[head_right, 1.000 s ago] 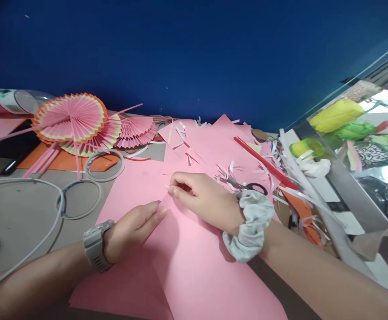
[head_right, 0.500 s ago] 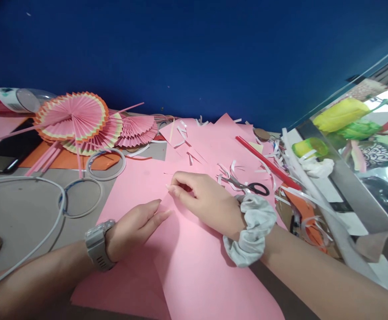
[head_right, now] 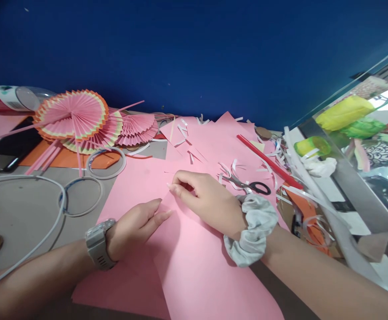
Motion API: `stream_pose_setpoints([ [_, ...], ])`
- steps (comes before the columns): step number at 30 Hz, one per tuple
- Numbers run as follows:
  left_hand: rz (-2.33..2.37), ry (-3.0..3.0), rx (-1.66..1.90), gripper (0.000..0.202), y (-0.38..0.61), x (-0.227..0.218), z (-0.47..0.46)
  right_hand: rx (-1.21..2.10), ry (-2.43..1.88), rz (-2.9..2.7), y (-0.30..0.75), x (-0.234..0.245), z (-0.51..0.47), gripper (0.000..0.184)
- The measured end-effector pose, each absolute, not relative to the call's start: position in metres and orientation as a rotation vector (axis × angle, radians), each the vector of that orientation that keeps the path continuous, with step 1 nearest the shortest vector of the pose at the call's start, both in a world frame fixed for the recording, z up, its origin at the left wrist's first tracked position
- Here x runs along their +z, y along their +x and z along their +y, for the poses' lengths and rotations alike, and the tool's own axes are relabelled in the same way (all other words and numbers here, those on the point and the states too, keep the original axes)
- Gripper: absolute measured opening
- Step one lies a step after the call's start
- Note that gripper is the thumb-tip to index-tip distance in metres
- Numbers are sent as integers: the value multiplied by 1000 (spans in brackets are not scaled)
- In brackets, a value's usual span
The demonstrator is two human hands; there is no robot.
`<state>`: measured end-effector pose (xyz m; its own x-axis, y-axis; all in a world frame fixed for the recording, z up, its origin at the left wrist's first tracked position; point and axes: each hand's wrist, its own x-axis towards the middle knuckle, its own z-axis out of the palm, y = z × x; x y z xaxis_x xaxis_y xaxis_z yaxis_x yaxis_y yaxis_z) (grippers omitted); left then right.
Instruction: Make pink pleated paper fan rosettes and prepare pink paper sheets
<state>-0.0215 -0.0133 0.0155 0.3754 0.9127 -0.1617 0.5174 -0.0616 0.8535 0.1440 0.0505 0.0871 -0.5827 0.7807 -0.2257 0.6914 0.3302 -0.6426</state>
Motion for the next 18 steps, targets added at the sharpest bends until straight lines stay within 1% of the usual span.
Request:
stream_pose_setpoints([
  [7, 1273, 1725, 533, 35, -21, 16, -13, 1092, -1386, -2436, 144, 86, 50, 23],
  [11, 1302, 1721, 547, 33, -20, 16, -15, 1172, -1413, -2431, 146, 87, 54, 22],
  [13, 1322, 1713, 559, 32, -20, 17, -16, 1183, -1467, -2466, 148, 89, 56, 26],
  [16, 1329, 1710, 573, 31, -20, 18, -16, 1043, -1595, -2556, 151, 92, 57, 36],
  [18, 1330, 1706, 578, 31, -20, 18, -16, 973, -1627, -2614, 152, 94, 57, 38],
])
